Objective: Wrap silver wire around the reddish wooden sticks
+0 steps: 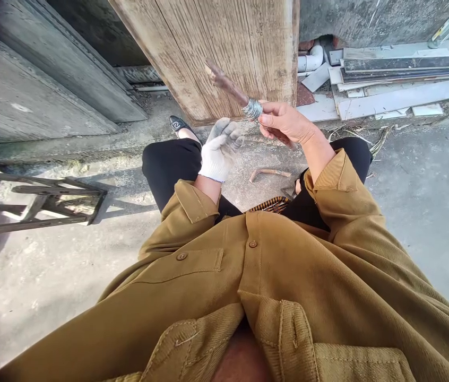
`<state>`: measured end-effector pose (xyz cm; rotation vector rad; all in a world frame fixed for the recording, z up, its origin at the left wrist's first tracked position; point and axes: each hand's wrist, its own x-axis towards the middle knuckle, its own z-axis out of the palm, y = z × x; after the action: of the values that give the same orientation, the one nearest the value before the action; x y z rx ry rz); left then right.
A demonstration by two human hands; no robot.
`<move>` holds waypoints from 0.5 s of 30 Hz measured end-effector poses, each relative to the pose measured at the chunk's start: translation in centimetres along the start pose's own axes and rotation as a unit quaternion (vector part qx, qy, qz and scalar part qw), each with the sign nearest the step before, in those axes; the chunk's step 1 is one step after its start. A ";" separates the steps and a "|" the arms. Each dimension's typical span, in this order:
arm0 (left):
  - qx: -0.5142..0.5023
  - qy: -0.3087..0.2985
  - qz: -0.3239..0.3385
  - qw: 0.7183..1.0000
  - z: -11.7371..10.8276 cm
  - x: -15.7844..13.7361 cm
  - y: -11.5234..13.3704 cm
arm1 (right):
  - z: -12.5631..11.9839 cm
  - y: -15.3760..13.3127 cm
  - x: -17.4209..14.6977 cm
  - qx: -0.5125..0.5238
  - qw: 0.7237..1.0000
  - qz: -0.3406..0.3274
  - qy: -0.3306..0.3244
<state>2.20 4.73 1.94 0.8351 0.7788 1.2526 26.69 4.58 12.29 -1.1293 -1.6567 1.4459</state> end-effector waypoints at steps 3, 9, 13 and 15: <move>-0.038 -0.020 0.003 0.999 0.3 0.3 -0.1 | 0.4 0.4 0.6 0.011 0.999 -0.030 0.007; -0.023 0.114 0.042 0.992 -0.2 1.7 -0.3 | 1.2 -0.9 0.9 0.129 0.988 -0.073 0.051; 0.060 0.015 -0.092 0.994 0.3 1.8 -2.0 | 1.1 -2.1 0.9 0.167 0.982 -0.047 0.068; 0.030 -0.061 -0.121 0.990 1.1 1.4 -2.6 | 1.1 -2.2 1.1 0.186 0.979 -0.053 0.057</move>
<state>4.64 5.73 0.14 0.8309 0.7963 0.9575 24.88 5.05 14.17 -0.8818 -1.2796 1.5125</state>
